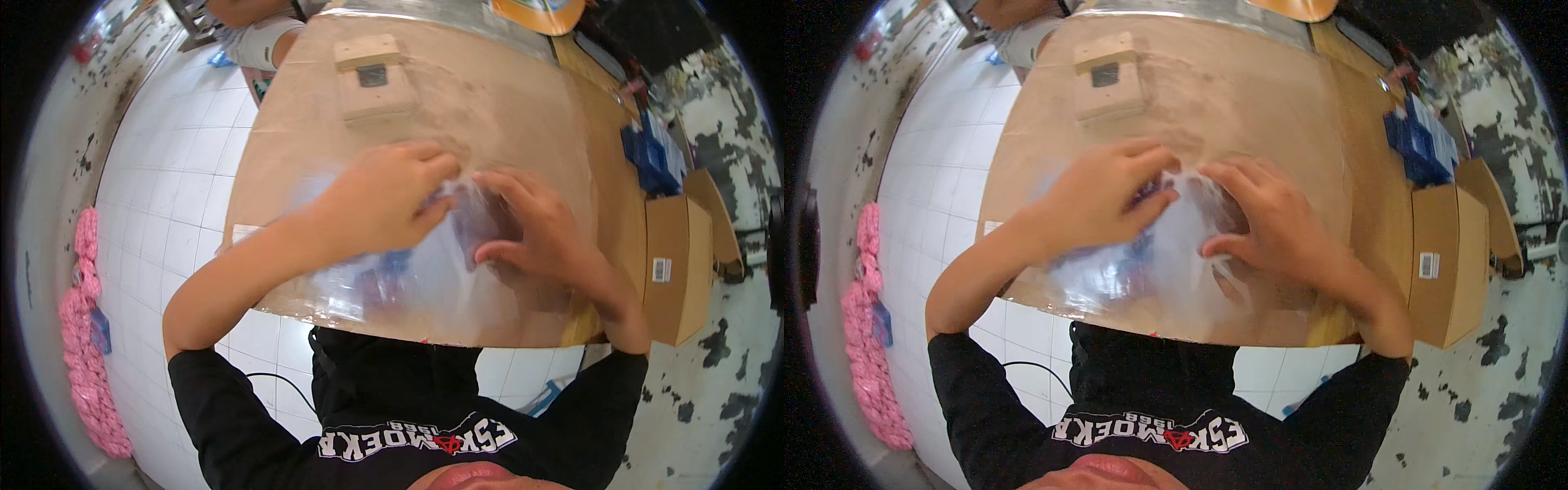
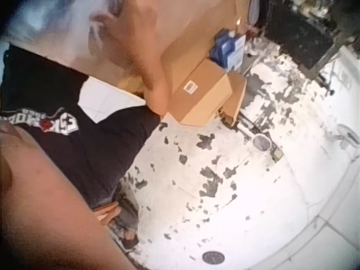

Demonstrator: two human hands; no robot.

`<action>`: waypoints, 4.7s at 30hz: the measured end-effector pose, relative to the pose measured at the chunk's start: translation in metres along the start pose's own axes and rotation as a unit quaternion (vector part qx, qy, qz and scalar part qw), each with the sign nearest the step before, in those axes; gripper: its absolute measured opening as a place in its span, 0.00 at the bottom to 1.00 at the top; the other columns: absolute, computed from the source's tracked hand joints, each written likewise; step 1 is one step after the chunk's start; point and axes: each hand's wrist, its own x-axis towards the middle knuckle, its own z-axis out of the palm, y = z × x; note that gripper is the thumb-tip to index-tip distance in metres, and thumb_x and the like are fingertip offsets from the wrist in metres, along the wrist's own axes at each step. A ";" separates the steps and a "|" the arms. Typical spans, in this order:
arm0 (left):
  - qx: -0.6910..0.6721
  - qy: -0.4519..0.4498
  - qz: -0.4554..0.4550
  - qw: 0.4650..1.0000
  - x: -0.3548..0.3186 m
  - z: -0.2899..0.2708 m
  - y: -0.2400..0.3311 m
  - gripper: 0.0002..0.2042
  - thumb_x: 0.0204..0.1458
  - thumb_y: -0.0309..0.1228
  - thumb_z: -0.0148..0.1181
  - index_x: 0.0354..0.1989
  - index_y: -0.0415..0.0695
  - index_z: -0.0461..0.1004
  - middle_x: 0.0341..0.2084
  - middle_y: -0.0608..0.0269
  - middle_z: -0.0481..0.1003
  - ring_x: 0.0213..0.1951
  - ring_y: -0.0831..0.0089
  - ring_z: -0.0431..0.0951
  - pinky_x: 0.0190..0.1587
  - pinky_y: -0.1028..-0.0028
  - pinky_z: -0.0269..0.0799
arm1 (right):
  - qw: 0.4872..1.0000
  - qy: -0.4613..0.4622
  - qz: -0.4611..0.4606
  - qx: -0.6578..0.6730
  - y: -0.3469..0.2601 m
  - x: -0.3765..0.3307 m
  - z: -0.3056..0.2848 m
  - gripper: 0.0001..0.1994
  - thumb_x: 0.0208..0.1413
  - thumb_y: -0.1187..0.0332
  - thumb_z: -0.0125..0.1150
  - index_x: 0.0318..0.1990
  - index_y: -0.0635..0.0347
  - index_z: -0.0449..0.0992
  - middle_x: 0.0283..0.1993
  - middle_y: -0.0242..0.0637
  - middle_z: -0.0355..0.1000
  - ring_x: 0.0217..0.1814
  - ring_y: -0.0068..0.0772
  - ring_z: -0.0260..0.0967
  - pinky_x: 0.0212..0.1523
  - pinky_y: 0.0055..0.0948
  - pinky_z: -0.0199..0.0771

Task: The person separates and handles thin clear plastic sheets on a workspace, folding one sheet and placing it aside.

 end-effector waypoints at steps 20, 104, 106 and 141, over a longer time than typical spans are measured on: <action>-0.384 0.129 -0.182 0.896 0.000 0.008 -0.009 0.10 0.53 0.22 0.63 0.43 0.37 0.74 0.25 0.65 0.77 0.27 0.82 0.76 0.30 0.82 0.71 | 0.804 0.235 0.194 0.511 0.048 0.007 0.011 0.07 0.61 0.66 0.59 0.39 0.61 0.73 0.28 0.32 0.72 0.23 0.19 0.67 0.23 0.18 0.69; -0.538 0.065 -0.234 0.807 0.004 -0.001 -0.006 0.14 0.58 0.36 0.59 0.43 0.36 0.71 0.21 0.62 0.75 0.19 0.78 0.75 0.24 0.77 0.73 | 0.745 0.166 0.139 0.632 0.054 0.001 0.011 0.04 0.60 0.71 0.59 0.40 0.59 0.71 0.28 0.31 0.71 0.25 0.20 0.69 0.24 0.21 0.71; -0.505 0.049 -0.250 0.825 0.000 0.004 -0.019 0.10 0.58 0.33 0.59 0.39 0.36 0.73 0.22 0.61 0.76 0.19 0.79 0.75 0.23 0.78 0.73 | 0.768 0.144 0.119 0.612 0.054 0.003 0.016 0.05 0.60 0.71 0.59 0.41 0.60 0.71 0.28 0.30 0.71 0.26 0.19 0.69 0.25 0.20 0.72; -0.574 0.058 -0.222 0.786 0.002 0.007 -0.027 0.04 0.59 0.24 0.56 0.34 0.39 0.69 0.24 0.59 0.77 0.22 0.78 0.76 0.25 0.78 0.71 | 0.786 0.095 0.185 0.582 0.057 0.007 0.013 0.05 0.62 0.71 0.57 0.39 0.64 0.74 0.29 0.31 0.72 0.27 0.19 0.69 0.29 0.23 0.73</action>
